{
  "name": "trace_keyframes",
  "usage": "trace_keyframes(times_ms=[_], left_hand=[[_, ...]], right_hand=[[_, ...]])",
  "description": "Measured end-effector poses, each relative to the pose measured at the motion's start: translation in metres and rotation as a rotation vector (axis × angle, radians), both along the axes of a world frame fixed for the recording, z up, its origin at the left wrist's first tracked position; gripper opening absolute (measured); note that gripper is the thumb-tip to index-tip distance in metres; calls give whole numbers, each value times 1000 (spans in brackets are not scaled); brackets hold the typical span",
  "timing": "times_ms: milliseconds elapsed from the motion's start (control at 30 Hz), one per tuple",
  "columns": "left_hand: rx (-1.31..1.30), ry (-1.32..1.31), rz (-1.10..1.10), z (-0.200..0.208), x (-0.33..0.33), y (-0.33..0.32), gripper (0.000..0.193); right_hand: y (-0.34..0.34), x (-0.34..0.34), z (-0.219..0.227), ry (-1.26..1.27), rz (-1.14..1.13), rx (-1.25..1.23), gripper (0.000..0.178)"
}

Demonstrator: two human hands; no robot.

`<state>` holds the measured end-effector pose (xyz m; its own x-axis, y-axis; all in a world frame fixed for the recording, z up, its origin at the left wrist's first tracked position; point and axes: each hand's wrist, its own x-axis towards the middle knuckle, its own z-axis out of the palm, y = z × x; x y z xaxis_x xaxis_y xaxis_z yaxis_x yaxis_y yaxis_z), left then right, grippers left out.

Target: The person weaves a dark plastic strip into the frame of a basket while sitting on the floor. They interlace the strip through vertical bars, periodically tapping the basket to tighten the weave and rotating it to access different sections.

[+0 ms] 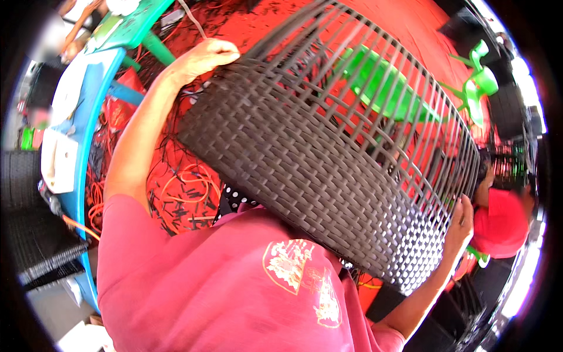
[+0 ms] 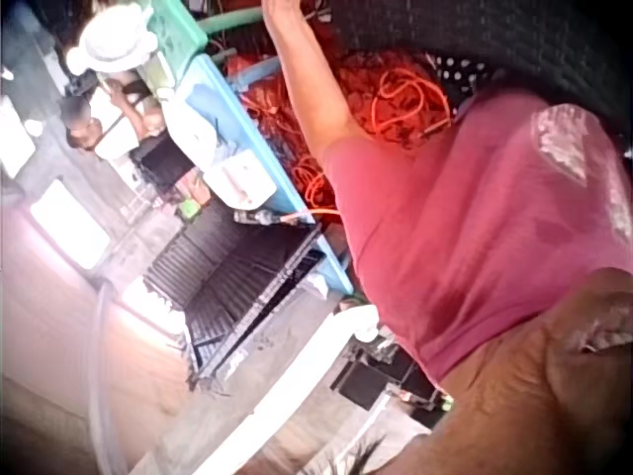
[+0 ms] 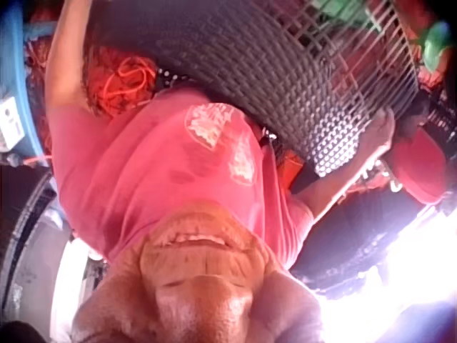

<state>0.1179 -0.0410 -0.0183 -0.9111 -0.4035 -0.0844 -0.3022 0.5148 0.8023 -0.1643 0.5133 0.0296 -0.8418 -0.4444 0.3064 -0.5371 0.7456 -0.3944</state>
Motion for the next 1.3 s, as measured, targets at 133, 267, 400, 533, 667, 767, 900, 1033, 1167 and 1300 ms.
trace_keyframes(times_ms=[133,267,400,533,667,767,900,1033,1167,1300], left_hand=[[-54,49,-9,-1,3,0,24],[77,52,-56,-12,13,-43,23],[219,41,-44,-26,10,-67,19],[425,177,98,-45,13,-102,13],[482,114,179,-35,30,-129,9],[287,35,351,-46,62,-177,14],[6,-23,518,-65,74,-206,10],[-134,82,592,-87,120,-276,22],[-851,-193,568,-90,99,-278,34],[-1222,-482,447,-92,145,-313,44]], right_hand=[[-54,94,5,108,217,131,33],[-63,108,-34,155,289,149,40],[-58,112,-44,145,257,70,40],[-57,115,-42,172,255,52,39],[-58,114,-41,148,263,54,38],[-57,115,-40,125,254,48,42],[-56,116,-41,127,247,57,41],[-60,115,-41,119,270,43,41],[-52,116,-41,110,246,35,42],[-23,84,-13,328,161,-71,33]])
